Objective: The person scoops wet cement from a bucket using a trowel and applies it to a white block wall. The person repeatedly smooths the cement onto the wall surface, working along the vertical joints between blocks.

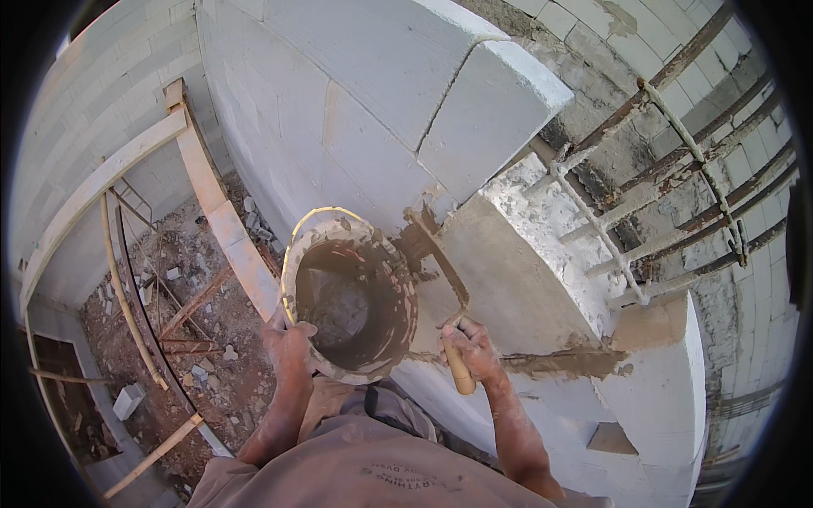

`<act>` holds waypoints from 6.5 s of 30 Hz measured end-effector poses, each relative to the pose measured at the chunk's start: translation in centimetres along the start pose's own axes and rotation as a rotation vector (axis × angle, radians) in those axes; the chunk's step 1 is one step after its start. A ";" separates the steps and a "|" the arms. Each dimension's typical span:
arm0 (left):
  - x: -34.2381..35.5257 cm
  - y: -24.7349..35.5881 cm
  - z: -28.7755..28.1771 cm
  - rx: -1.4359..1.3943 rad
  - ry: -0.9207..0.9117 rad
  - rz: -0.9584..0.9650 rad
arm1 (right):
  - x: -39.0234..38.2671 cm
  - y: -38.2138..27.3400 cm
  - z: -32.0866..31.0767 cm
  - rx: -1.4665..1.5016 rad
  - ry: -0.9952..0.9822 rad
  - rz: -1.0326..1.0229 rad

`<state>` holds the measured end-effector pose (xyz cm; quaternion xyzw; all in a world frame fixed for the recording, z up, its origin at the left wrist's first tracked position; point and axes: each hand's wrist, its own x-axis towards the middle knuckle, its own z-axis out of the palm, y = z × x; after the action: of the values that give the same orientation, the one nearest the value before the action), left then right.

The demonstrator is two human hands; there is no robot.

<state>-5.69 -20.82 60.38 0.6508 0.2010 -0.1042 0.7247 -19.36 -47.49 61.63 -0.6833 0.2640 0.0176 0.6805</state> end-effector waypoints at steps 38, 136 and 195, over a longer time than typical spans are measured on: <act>4.7 -5.6 0.1 0.192 -0.072 0.023 | -4.5 1.7 4.8 -1.211 0.151 -0.285; 8.0 -11.0 -11.1 -0.074 0.482 -0.091 | 0.5 -2.6 4.0 -0.169 0.301 -0.108; 34.4 -52.8 -24.2 0.008 0.474 -0.042 | 39.2 96.3 11.1 -0.264 -0.070 0.145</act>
<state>-0.38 -0.13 -3.61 0.6555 0.3788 0.0358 0.6524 -18.94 -43.96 -42.86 -0.7448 0.2840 0.1251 0.5907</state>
